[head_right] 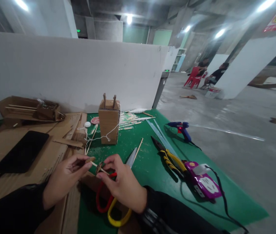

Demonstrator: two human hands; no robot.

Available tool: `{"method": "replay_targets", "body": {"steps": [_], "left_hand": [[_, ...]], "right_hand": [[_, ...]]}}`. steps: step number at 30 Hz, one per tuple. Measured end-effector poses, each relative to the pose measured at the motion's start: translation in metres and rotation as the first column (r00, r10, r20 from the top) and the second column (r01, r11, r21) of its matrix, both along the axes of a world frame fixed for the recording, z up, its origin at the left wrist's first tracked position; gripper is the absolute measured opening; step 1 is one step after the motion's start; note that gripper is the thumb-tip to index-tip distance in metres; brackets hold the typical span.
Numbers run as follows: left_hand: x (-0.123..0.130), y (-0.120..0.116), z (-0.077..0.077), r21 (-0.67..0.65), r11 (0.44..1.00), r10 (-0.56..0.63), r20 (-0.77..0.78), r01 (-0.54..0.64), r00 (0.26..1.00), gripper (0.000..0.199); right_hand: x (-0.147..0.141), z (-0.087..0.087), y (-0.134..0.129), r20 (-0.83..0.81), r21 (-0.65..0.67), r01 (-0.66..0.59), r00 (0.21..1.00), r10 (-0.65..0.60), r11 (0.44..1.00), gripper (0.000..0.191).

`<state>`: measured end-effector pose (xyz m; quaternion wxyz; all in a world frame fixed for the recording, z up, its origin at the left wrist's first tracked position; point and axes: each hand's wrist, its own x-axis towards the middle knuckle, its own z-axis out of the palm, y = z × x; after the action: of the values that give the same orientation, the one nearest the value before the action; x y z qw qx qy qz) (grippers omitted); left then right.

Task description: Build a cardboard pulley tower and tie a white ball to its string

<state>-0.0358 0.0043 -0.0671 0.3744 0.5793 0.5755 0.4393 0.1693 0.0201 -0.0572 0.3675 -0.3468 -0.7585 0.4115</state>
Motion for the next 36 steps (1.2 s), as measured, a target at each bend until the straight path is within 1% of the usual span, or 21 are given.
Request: {"method": "replay_targets", "body": {"steps": [3,5,9,11,14,16,18,20,22,23,24,25,26,27,29,30,31,33,34,35,36], "left_hand": [[-0.001,0.000,-0.002,0.021,0.999,0.035,-0.011,-0.035,0.999,0.026],[-0.001,0.001,-0.005,0.067,0.997,0.048,-0.042,-0.045,0.998,0.024],[0.003,0.001,-0.010,0.186,0.982,0.061,-0.094,-0.043,0.994,0.018],[0.006,0.000,-0.010,0.227,0.973,0.072,-0.087,-0.050,0.994,0.016],[0.010,-0.003,-0.006,0.293,0.955,0.080,-0.090,-0.050,0.993,0.012],[0.011,-0.005,-0.002,0.337,0.941,0.083,-0.130,-0.035,0.988,0.008],[0.011,-0.006,0.002,0.376,0.926,0.088,-0.186,-0.012,0.979,0.005],[0.011,-0.007,0.003,0.409,0.912,0.095,-0.246,0.015,0.965,0.004],[0.010,-0.008,0.003,0.422,0.906,0.096,-0.293,0.039,0.951,0.005],[0.009,-0.008,0.002,0.420,0.906,0.093,-0.309,0.048,0.947,0.006],[0.009,-0.008,0.001,0.416,0.908,0.089,-0.319,0.055,0.943,0.006],[0.008,-0.008,0.001,0.411,0.909,0.085,-0.327,0.061,0.941,0.006],[0.008,-0.009,0.000,0.409,0.910,0.081,-0.333,0.067,0.940,0.006],[0.008,-0.009,0.000,0.412,0.908,0.077,-0.340,0.074,0.937,0.006],[0.007,-0.010,0.001,0.430,0.898,0.072,-0.354,0.094,0.932,0.006],[0.007,-0.010,0.001,0.443,0.890,0.068,-0.362,0.107,0.930,0.007],[0.006,-0.010,0.001,0.458,0.880,0.062,-0.370,0.124,0.927,0.008],[0.006,-0.009,0.002,0.482,0.862,0.048,-0.385,0.156,0.922,0.011],[0.006,-0.009,0.002,0.488,0.857,0.043,-0.392,0.168,0.919,0.012],[0.006,-0.009,0.002,0.490,0.854,0.041,-0.396,0.173,0.918,0.012],[0.006,-0.010,0.002,0.485,0.857,0.039,-0.396,0.173,0.917,0.012]], "right_hand": [[0.000,0.003,0.000,0.059,0.022,0.005,0.998,-0.006,1.000,0.009],[0.000,0.003,0.001,0.082,-0.014,0.012,0.997,-0.011,1.000,0.004],[-0.001,0.000,0.004,0.147,-0.090,0.031,0.989,-0.017,0.995,0.010],[-0.003,-0.002,0.003,0.115,-0.136,0.036,0.993,-0.020,0.990,0.013],[-0.008,-0.003,0.000,-0.018,-0.243,0.017,1.000,-0.022,0.970,0.015],[-0.009,-0.003,-0.003,-0.045,-0.250,0.017,0.999,-0.029,0.968,0.015],[-0.008,-0.005,-0.004,0.041,-0.137,0.053,0.998,-0.047,0.989,0.015],[-0.004,-0.007,-0.004,0.187,0.086,0.084,0.977,-0.099,0.993,0.014],[0.001,-0.010,-0.002,0.312,0.317,0.041,0.939,-0.145,0.948,0.016],[0.002,-0.012,-0.001,0.353,0.393,0.009,0.922,-0.160,0.919,0.017],[0.004,-0.012,0.000,0.375,0.436,-0.011,0.911,-0.170,0.900,0.018],[0.004,-0.012,0.001,0.382,0.436,-0.014,0.908,-0.171,0.900,0.018],[0.004,-0.011,0.001,0.372,0.393,0.001,0.915,-0.160,0.920,0.017],[0.003,-0.009,0.002,0.343,0.309,0.024,0.930,-0.135,0.951,0.015],[0.001,-0.006,0.003,0.228,0.062,0.036,0.972,-0.049,0.997,0.012],[-0.001,-0.004,0.003,0.147,-0.077,0.015,0.989,-0.003,0.997,0.012],[-0.003,-0.003,0.004,0.060,-0.206,-0.020,0.998,0.033,0.978,0.013],[-0.004,-0.003,0.005,-0.066,-0.384,-0.087,0.996,0.066,0.919,0.015],[-0.004,-0.004,0.005,-0.084,-0.410,-0.099,0.994,0.070,0.907,0.015],[-0.004,-0.005,0.005,-0.061,-0.382,-0.087,0.996,0.069,0.920,0.015],[-0.003,-0.006,0.004,0.001,-0.301,-0.055,0.998,0.058,0.952,0.013]]}}
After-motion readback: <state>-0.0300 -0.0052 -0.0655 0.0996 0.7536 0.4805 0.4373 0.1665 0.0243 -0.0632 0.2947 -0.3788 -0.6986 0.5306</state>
